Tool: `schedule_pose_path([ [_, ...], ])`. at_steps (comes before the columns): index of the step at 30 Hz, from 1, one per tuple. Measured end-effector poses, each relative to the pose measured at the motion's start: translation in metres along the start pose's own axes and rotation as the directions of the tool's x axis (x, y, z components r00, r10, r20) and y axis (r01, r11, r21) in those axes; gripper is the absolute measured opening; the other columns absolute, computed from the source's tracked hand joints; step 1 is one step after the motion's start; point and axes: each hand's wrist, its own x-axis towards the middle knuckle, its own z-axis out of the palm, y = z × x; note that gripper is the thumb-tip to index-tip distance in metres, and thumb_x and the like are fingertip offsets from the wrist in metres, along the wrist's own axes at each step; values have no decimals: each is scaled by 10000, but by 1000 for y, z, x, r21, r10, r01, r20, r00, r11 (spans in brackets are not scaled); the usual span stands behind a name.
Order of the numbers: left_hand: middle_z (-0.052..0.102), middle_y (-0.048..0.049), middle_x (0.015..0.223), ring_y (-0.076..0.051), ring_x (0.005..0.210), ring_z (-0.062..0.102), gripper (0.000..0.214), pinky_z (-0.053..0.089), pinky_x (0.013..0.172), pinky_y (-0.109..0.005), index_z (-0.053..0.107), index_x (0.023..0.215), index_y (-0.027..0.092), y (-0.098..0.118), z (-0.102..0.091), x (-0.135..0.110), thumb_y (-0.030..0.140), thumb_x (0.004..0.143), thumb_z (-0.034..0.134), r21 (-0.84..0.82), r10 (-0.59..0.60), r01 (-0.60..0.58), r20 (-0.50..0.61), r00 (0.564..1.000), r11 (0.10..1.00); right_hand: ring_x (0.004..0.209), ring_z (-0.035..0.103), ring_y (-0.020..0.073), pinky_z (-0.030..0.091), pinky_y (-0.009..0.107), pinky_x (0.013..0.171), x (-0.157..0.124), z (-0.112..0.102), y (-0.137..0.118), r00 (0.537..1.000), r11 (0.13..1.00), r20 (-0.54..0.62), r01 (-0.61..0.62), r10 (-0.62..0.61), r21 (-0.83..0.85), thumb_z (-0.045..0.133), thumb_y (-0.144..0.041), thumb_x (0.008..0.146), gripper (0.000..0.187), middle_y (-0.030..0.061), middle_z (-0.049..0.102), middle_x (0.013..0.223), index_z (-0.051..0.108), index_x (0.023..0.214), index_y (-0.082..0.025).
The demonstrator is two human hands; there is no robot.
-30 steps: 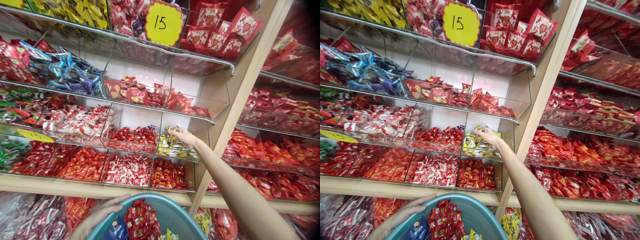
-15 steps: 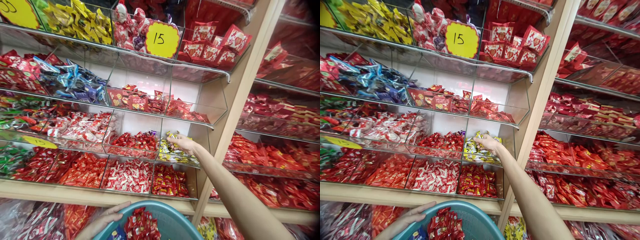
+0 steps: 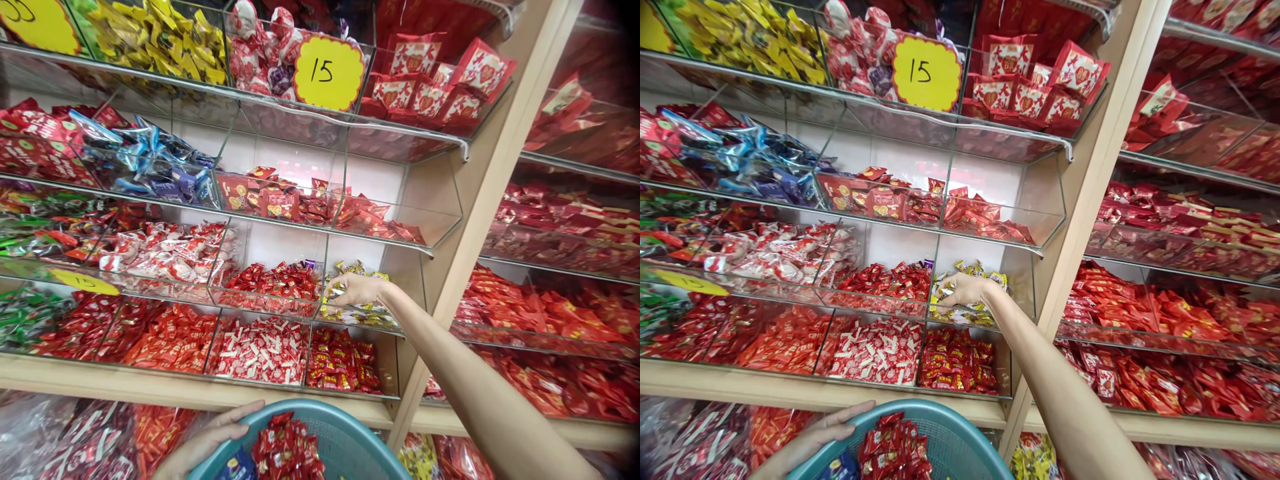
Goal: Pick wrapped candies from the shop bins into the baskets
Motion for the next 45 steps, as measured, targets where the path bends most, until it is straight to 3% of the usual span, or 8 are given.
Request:
schedule_pose_path([
  [7, 610, -61, 1136, -283, 1057, 531, 473, 257, 973, -407, 569, 1148, 230, -1, 2, -2, 230, 677, 614, -24, -7, 6, -50, 999, 1000, 557, 398, 77, 299, 207, 504, 0, -2, 3, 980, 990, -194, 64, -40, 123, 720, -432, 495, 363, -50, 501, 591, 582, 689, -158],
  [14, 627, -76, 1109, -272, 948, 591, 456, 271, 951, -437, 556, 1157, 223, 1, 5, -5, 195, 704, 591, -8, -29, 28, -63, 998, 1000, 439, 249, 32, 173, 189, 392, -9, -9, 10, 950, 889, -290, 34, 114, 458, 716, -456, 525, 403, -71, 406, 523, 527, 715, -155],
  [19, 613, -58, 1135, -277, 1021, 555, 468, 301, 939, -412, 561, 1153, 227, 2, 6, -5, 218, 687, 605, -11, -25, 25, -54, 998, 1000, 440, 280, 37, 184, 181, 371, -7, -9, 16, 897, 838, -394, 52, 200, 544, 738, -415, 518, 394, -68, 389, 502, 514, 715, -158],
  [25, 611, -44, 1139, -280, 1033, 548, 466, 329, 923, -394, 574, 1146, 245, 0, 5, -3, 239, 681, 606, 0, -6, 6, -55, 998, 1000, 419, 274, 40, 192, 188, 369, -23, -19, 21, 919, 891, -345, -15, 191, 454, 723, -386, 552, 354, -81, 359, 448, 510, 730, -167],
  [31, 600, -28, 1153, -279, 1056, 532, 464, 310, 945, -379, 584, 1132, 264, 1, 3, -1, 248, 671, 629, 17, -13, 13, -26, 1000, 1000, 414, 320, 51, 237, 202, 394, -31, -16, 30, 899, 946, -351, -166, 261, 280, 731, -390, 523, 553, -99, 365, 458, 505, 959, -136],
  [34, 602, -31, 1146, -265, 1071, 523, 458, 297, 952, -370, 584, 1129, 272, 1, 2, -1, 255, 674, 630, 4, -7, 7, -4, 1000, 1000, 426, 332, 54, 256, 209, 406, -36, -16, 28, 901, 955, -352, -176, 254, 238, 713, -414, 538, 483, -83, 378, 485, 532, 893, -141],
  [39, 634, -45, 1090, -239, 978, 583, 471, 339, 904, -363, 582, 1124, 277, -2, -1, 1, 261, 658, 639, -1, -15, 15, -8, 1000, 1000, 461, 353, 68, 289, 213, 436, -43, -23, 26, 917, 987, -376, -91, 135, 132, 664, -423, 578, 345, -68, 383, 509, 533, 758, -159],
  [45, 600, -30, 1150, -258, 1061, 530, 451, 304, 945, -362, 583, 1129, 275, 0, -2, 1, 247, 681, 621, 40, 4, -4, 4, 1000, 999, 559, 416, 97, 345, 230, 524, -36, -31, 24, 894, 996, -444, 19, -56, -87, 556, -374, 678, 268, -12, 518, 659, 556, 801, -137],
])
